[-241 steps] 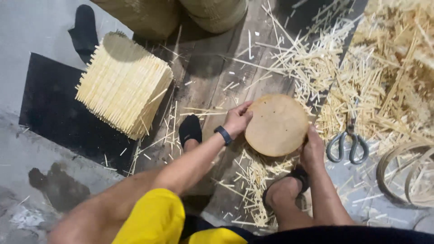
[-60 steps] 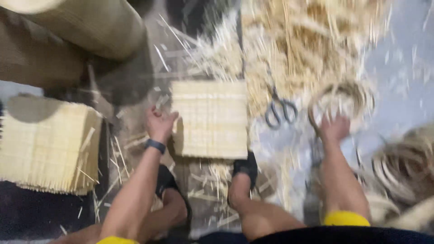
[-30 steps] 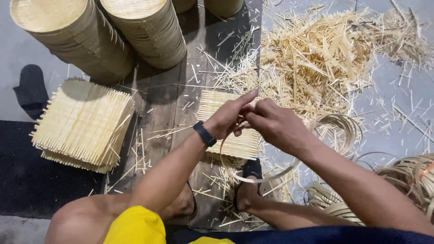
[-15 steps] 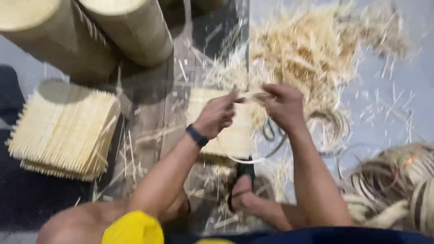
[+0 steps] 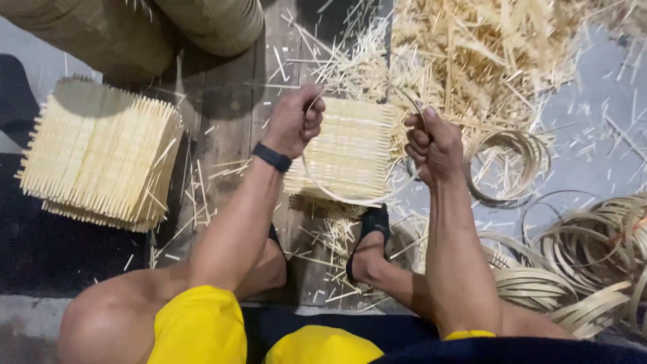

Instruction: The recorder is assembling and trimming the edges of circular woven bamboo basket lids using a wooden jig and scissors.

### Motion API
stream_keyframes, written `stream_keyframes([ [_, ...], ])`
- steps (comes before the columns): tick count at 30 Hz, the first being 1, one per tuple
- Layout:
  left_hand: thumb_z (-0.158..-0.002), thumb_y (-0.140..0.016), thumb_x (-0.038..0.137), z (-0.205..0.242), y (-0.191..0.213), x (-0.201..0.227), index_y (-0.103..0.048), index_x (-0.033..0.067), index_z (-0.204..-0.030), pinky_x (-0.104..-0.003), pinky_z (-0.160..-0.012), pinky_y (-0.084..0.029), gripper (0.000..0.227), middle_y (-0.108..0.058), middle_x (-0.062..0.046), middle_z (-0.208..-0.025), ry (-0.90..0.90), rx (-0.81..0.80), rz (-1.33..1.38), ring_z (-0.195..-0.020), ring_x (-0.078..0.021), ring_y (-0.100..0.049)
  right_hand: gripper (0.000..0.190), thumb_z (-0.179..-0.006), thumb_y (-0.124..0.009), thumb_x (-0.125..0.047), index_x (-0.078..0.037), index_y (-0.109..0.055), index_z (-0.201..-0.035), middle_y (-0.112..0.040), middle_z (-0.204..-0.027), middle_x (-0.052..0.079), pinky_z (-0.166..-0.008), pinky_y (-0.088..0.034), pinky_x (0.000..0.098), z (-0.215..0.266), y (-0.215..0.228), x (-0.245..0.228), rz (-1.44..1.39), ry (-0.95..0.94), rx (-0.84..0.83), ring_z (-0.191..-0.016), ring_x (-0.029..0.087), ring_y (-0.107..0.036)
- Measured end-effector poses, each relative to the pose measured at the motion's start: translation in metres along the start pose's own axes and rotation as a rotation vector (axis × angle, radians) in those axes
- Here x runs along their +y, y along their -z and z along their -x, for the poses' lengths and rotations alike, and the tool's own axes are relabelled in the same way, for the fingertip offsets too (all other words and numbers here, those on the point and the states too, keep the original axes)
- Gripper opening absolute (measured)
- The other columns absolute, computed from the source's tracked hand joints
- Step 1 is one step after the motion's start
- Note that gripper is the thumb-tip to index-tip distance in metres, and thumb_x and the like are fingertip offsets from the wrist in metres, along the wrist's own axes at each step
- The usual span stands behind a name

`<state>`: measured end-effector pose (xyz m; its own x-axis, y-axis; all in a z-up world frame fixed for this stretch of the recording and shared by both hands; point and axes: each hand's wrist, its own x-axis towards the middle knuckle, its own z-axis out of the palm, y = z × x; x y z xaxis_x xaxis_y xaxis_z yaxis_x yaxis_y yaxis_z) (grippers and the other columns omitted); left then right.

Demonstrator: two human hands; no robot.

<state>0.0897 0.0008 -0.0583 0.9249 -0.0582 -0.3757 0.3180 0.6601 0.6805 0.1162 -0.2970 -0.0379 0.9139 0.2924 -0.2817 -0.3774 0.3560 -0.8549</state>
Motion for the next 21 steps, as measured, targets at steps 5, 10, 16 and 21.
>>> stream_keyframes([
  [5,-0.099,-0.065,0.027,-0.003,0.006,-0.022,-0.059,0.0107,-0.075,-0.022,-0.036,-0.028,0.030,-0.045,0.006,-0.053,-0.026,0.071,0.224,-0.042,-0.0042,-0.038,0.043,-0.105,-0.064,-0.036,0.007,-0.067,-0.108,-0.045,-0.065,-0.004,-0.044,-0.030,0.0226,-0.004,-0.018,0.008,-0.008,-0.017,0.059,-0.051,0.007,-0.038],
  [10,-0.098,-0.067,0.028,-0.009,0.030,-0.045,-0.053,0.0128,-0.074,-0.024,-0.039,-0.027,0.032,-0.041,0.005,-0.055,-0.111,0.151,0.503,-0.045,-0.0080,-0.035,0.041,-0.104,-0.065,-0.020,-0.003,-0.060,-0.141,-0.061,-0.077,0.004,-0.048,-0.048,0.0270,-0.009,0.007,0.047,0.031,0.231,0.124,-0.056,0.011,-0.056],
  [16,-0.096,-0.067,0.036,-0.002,0.039,-0.061,-0.066,0.0099,-0.087,-0.023,-0.034,-0.025,0.028,-0.038,0.006,-0.052,-0.166,0.260,0.466,-0.041,-0.0060,-0.032,0.039,-0.106,-0.063,-0.015,0.002,-0.061,-0.141,-0.066,-0.081,0.006,-0.055,-0.054,0.0303,-0.018,0.025,0.068,0.063,0.072,0.088,-0.063,0.015,-0.063],
  [21,-0.090,-0.075,0.028,-0.017,0.065,-0.098,-0.075,0.0172,-0.119,-0.022,-0.041,-0.038,0.031,-0.058,0.001,-0.071,-0.189,0.566,0.177,-0.051,-0.0061,-0.046,0.035,-0.096,-0.068,-0.011,0.000,-0.060,-0.129,-0.075,-0.088,0.009,-0.055,-0.058,0.0294,-0.030,0.028,0.093,0.320,0.011,0.259,-0.067,0.016,-0.072],
])
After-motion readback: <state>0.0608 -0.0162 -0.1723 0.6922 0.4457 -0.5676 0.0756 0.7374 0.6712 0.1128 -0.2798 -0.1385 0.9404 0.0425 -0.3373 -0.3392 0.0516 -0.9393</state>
